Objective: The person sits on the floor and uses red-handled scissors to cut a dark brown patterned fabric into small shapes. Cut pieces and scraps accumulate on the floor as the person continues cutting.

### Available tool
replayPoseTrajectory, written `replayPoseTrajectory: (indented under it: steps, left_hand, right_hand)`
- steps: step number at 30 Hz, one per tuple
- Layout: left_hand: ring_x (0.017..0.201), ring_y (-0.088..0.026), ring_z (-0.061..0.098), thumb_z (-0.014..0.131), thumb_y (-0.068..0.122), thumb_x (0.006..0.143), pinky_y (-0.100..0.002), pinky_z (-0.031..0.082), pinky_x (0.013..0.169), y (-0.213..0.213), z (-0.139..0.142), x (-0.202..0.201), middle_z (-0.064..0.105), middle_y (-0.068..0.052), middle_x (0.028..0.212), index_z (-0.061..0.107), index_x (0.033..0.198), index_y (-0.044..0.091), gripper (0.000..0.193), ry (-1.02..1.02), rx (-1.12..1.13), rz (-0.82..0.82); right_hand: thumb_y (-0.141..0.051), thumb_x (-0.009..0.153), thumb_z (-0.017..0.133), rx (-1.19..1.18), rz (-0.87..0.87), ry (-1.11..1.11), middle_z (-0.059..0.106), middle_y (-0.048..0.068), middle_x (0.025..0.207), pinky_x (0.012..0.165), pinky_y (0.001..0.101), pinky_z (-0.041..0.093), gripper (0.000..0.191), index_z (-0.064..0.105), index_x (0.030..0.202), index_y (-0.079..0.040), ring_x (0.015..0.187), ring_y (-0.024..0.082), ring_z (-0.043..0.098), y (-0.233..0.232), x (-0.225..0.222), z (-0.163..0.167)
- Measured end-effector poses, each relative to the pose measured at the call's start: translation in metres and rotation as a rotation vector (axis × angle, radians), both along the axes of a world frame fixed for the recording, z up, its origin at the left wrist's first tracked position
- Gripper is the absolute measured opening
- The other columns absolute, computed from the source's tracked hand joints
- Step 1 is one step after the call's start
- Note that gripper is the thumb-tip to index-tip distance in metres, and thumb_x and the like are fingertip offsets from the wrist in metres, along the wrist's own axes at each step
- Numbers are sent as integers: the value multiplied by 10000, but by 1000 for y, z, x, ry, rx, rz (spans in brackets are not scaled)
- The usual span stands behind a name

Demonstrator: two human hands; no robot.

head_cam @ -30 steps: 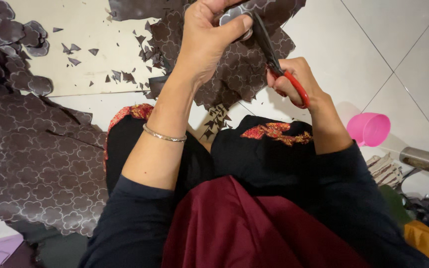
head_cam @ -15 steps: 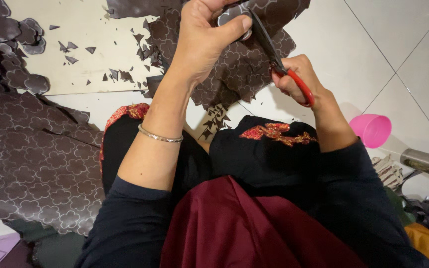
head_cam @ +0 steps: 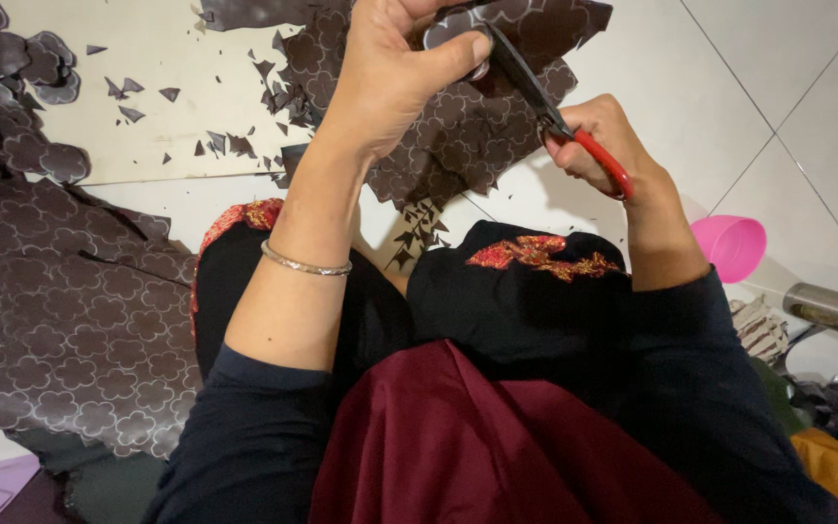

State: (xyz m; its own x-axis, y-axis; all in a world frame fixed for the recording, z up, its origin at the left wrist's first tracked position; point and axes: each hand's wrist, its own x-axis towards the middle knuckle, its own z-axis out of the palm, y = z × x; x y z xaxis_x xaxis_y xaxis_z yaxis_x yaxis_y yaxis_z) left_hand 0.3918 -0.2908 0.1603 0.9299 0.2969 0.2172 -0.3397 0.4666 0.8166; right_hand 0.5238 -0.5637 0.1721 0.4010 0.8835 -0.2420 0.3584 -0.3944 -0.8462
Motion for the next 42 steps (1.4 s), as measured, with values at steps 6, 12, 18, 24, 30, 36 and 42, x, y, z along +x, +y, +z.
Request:
replayPoseTrajectory:
  steps: [6,12,18,24,30,36,42]
  left_hand:
    - [923,-117,722,761,-42,1002,-293,634,866,-3,-1,1,760,-68,1143,714,1223,-22,227,-13,-12,14]
    - [940,-98,695,766,-55,1011,-264,598,858,-8,0,-1,750,-62,1175,711,1240,-22,238,-35,-60,2]
    - [907,-105,696,760,-46,991,-274,604,842,-4,4,-4,759,-60,1112,721,1264,-6,279,31,-15,-47]
    - [1039,-110,702,777,-19,991,-266,600,918,2,5,-5,755,-73,1224,712,1297,2,314,-24,87,-50]
    - [1135,-131,718,799,38,1011,-272,624,977,7,1,-4,732,-76,1302,669,1343,22,356,-60,137,-79]
    - [1034,-97,706,766,31,1033,-253,614,931,12,3,-7,742,-71,1303,688,1371,31,347,-56,242,-98]
    - [905,-79,655,735,0,993,-254,563,838,3,5,-4,745,-25,1096,727,1225,20,232,20,102,-20]
  right_hand:
    - [-893,811,540,54,-21,-57,473,-50,566,448,216,368,784,529,682,-120,496,59,490,4,-9,-5]
    - [-878,835,551,43,-15,-9,507,-58,599,466,229,353,767,590,742,-118,517,56,490,12,-19,-8]
    - [-894,863,535,65,13,-72,466,-53,642,521,242,334,801,520,719,-107,583,69,450,-1,-8,-5]
    - [-903,746,554,10,44,-119,415,-56,539,476,245,278,813,492,627,-101,495,71,395,-6,5,-7]
    - [-851,721,663,-52,-15,18,401,-61,569,476,245,242,769,520,654,-98,541,52,361,-10,5,3]
    - [-821,702,697,-50,-23,73,403,-67,539,448,237,240,747,510,626,-102,495,45,366,-11,6,9]
    - [-661,910,726,-25,-14,-26,478,-58,567,459,203,344,639,541,687,-92,517,36,473,-8,1,0]
